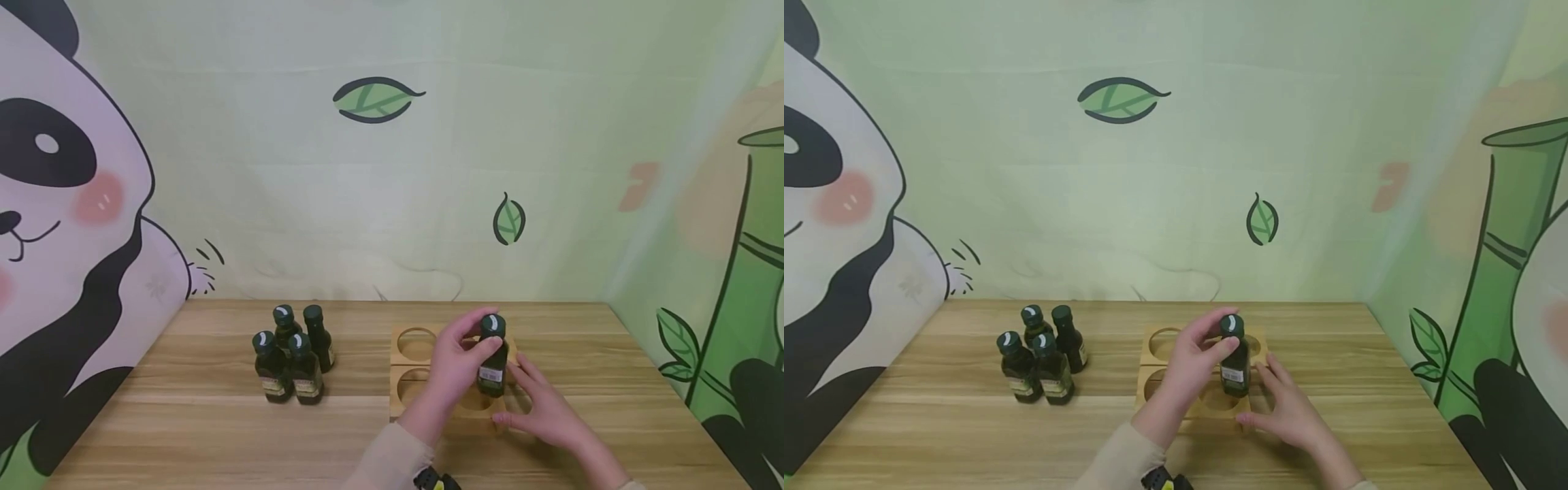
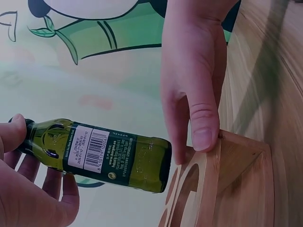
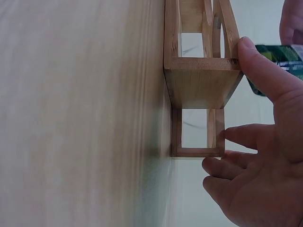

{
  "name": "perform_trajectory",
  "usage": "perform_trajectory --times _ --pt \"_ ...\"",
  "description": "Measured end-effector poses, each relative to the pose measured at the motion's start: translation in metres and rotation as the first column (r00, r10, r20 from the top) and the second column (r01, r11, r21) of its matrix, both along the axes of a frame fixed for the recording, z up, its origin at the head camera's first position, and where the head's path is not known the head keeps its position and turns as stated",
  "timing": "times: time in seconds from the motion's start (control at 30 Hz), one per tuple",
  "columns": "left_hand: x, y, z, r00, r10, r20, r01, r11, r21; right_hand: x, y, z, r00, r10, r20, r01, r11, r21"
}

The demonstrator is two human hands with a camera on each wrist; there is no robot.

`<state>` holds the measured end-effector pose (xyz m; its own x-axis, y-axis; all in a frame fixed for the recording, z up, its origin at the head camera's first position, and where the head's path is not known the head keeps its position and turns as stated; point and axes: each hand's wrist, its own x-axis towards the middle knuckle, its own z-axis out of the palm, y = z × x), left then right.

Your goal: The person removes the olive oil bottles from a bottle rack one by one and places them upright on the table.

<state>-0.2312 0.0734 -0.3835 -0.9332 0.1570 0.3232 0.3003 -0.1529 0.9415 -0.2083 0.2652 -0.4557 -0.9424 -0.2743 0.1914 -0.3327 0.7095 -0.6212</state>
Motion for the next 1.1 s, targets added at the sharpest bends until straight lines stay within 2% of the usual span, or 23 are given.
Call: perform_trajectory --times 0.17,0.67,0.93,1.1 --pt "0.009 -0.011 0.002 0.999 -0.007 0.038 0.006 1.000 0.022 -0.001 0.000 -0.001 1.000 0.000 -0.002 0.000 1.000 0.010" --pt "0.021 -0.043 -0.001 0.998 0.053 0.019 -0.052 0.998 -0.040 0.000 -0.001 0.001 1.000 -0.002 0.002 0.002 0.999 0.032" --pt "0.024 -0.062 -0.001 0.998 0.007 0.061 -0.009 1.000 0.024 0.001 -0.002 0.002 1.000 -0.006 0.007 0.006 0.999 0.032" --pt "0.023 -0.074 0.001 0.998 0.007 0.057 -0.007 1.000 -0.001 0.003 -0.002 0.003 1.000 -0.009 0.020 0.008 0.999 0.039"
